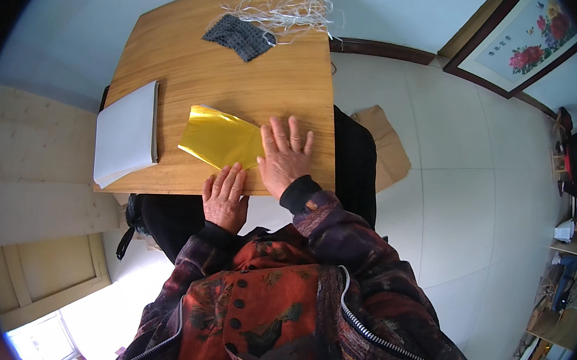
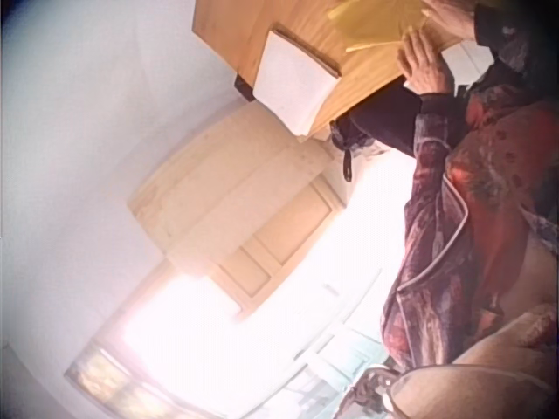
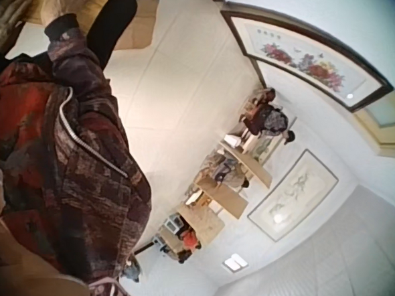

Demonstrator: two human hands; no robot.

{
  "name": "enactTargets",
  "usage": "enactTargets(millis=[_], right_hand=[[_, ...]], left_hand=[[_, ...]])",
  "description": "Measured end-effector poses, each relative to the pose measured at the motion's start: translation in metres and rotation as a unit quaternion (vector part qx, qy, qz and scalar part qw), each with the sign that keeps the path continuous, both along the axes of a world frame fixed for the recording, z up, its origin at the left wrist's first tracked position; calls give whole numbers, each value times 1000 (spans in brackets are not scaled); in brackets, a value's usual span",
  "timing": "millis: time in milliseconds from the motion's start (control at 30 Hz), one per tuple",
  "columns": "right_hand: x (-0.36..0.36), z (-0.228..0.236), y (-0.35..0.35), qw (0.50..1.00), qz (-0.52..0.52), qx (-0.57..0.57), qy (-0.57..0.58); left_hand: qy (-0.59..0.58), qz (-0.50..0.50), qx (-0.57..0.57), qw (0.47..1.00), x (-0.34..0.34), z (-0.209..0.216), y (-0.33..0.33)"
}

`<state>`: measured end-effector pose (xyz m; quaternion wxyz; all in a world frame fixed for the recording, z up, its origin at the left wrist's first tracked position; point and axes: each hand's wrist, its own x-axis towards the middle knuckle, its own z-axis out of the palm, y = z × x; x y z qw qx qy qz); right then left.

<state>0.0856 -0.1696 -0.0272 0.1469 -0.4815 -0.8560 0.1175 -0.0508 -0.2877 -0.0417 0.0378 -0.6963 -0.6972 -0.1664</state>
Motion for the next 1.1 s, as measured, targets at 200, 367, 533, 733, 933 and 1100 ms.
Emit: enactTargets(millis=[200, 367, 533, 733, 933, 1100], right_hand=[[40, 4, 23, 996, -72, -34, -40], [55, 5, 29, 994, -78, -71, -39], [63, -3, 35, 992, -76, -97, 10], [94, -4, 53, 940, -49, -143, 305], [69, 2, 42, 975, -54, -74, 200], [34, 2, 24, 998, -29, -37, 34]], left_hand=[[-5, 7, -16, 1000, 0, -1, 0], [-1, 7, -8, 1000, 0, -2, 0], [-16, 4, -20, 1000, -1, 0, 0], [-11, 2, -12, 1000, 1, 1, 0], [2, -5, -13, 1000, -1, -1, 0], [2, -6, -17, 1000, -1, -1, 0]])
